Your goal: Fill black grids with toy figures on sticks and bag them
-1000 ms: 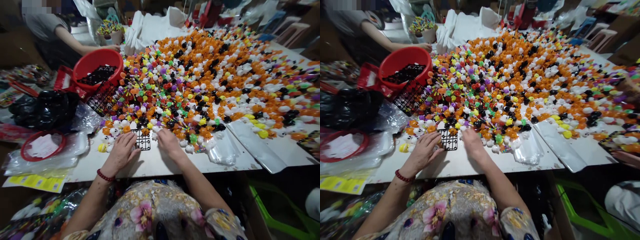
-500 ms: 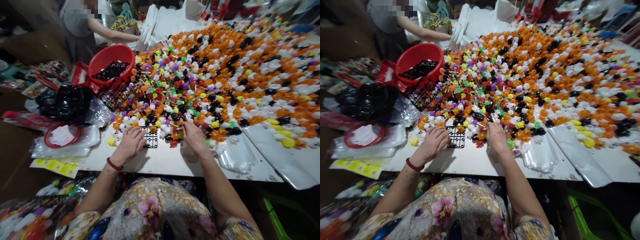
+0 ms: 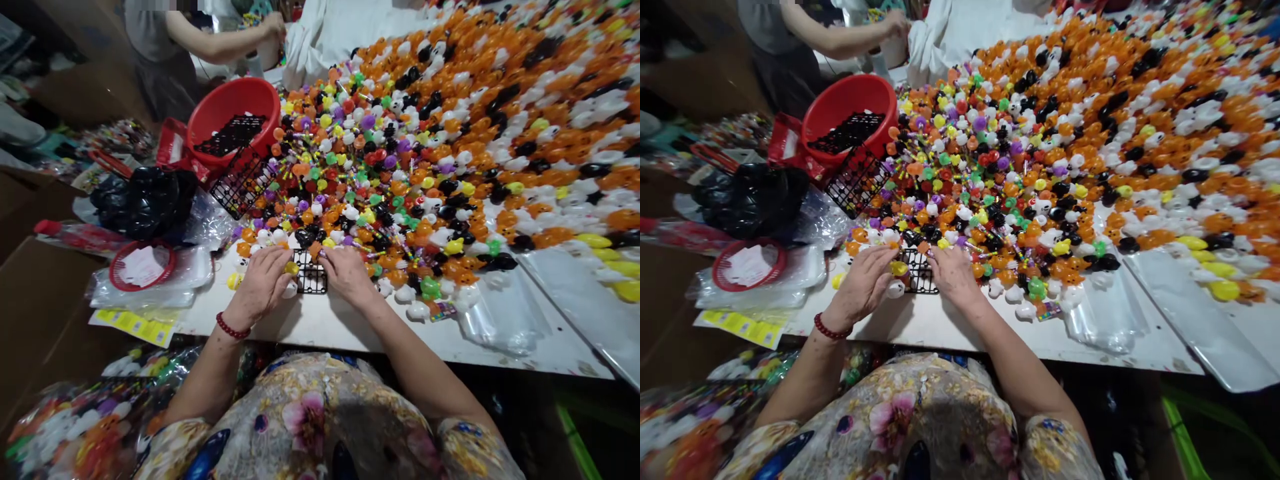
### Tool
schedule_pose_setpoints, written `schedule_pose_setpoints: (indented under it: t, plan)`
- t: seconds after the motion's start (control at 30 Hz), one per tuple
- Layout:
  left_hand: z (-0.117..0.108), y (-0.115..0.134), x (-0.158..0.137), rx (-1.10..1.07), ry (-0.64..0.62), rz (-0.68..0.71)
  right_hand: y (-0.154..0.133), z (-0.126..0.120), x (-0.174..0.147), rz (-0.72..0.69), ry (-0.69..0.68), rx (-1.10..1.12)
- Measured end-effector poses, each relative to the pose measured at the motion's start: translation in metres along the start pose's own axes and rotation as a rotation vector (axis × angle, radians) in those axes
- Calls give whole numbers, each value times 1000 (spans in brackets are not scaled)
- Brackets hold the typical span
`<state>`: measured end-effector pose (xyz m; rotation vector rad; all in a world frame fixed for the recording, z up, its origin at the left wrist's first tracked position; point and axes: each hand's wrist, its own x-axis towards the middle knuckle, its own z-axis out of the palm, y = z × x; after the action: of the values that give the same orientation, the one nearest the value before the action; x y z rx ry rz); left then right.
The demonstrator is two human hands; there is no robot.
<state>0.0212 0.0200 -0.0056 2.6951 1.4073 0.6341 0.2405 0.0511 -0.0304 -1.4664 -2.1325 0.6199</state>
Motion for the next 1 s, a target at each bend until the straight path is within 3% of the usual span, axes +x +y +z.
schedule_pose_setpoints:
  t: [0.1, 0.23, 0.37, 0.53, 0.77, 1.0]
  plan:
    - [1, -3, 1, 0, 0, -12, -5, -20, 4, -38, -11, -240]
    - [3, -3, 6, -10, -39, -13, -19, -27, 21, -68, -157, -287]
    - [2, -2, 8, -20, -72, -21, -30, -16, 43, -32, -267, -192]
    - [3, -2, 8, 4, -76, -20, -35, 1, 57, -87, -311, 41]
    - [9, -5, 7, 39, -47, 11, -31, 23, 48, 33, -228, 304]
    - [15, -4, 9, 66, -38, 46, -26, 27, 37, 37, -330, 350]
